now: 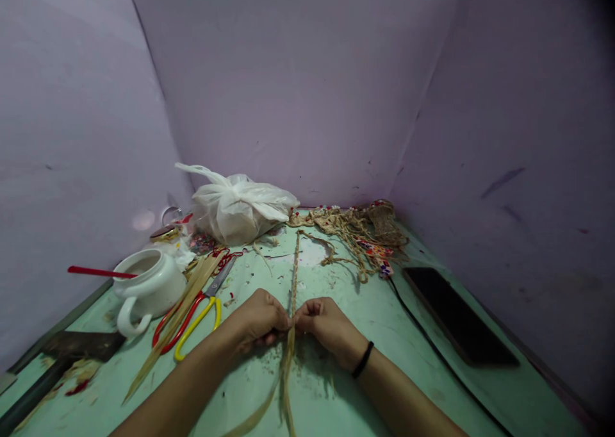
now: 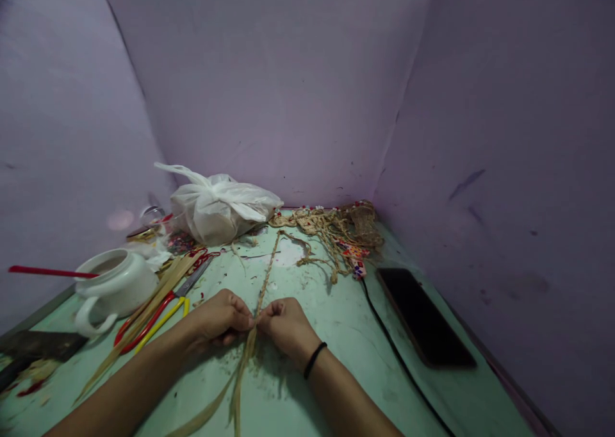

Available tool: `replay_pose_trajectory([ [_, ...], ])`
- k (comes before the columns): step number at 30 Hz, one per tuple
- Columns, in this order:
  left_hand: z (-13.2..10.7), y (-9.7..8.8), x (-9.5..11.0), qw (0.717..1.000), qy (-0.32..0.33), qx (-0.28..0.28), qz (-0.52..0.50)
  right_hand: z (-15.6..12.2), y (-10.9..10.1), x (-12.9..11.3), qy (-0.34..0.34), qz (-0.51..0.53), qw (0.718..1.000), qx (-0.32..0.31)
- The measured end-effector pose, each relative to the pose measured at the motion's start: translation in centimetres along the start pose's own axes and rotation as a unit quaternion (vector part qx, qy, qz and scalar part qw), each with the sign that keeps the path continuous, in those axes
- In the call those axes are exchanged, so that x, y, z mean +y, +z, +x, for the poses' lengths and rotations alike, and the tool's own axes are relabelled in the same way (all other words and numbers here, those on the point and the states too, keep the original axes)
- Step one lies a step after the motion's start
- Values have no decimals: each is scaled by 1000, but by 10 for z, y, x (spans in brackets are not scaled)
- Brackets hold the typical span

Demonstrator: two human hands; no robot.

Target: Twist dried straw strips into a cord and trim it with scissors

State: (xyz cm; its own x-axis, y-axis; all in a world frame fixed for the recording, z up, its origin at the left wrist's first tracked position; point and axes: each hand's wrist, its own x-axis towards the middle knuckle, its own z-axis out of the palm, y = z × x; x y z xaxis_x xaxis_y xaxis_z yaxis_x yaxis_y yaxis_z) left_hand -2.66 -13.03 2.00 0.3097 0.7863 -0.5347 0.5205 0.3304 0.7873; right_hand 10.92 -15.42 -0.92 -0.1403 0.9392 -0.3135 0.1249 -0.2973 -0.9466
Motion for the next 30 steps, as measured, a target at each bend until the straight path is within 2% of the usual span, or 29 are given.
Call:
replay_pose_trajectory([
  [4,4,1,-1,999,-6,27,-29,4,0,6,-32,22,999,-8],
  [9,4,1,-1,993,-72,-25,-88,3,-1,6,-41,62,997,-1],
  [12,1,4,0,995,-55,-18,-86,-2,-3,-1,-8,83,996,-10],
  [15,-3,7,2,998,-22,27,-50,-7,-4,-5,24,83,996,-19],
  [18,-5,10,3,996,21,62,-59,-8,-6,-7,24,83,996,-35],
  [21,-6,11,4,994,34,26,-97,-8,-6,-8,23,94,994,-46],
  [25,-5,10,3,990,13,-34,-133,-9,-10,-10,7,122,989,-80],
  [30,-3,8,0,989,-4,-29,-143,-9,-14,-8,2,136,984,-112],
])
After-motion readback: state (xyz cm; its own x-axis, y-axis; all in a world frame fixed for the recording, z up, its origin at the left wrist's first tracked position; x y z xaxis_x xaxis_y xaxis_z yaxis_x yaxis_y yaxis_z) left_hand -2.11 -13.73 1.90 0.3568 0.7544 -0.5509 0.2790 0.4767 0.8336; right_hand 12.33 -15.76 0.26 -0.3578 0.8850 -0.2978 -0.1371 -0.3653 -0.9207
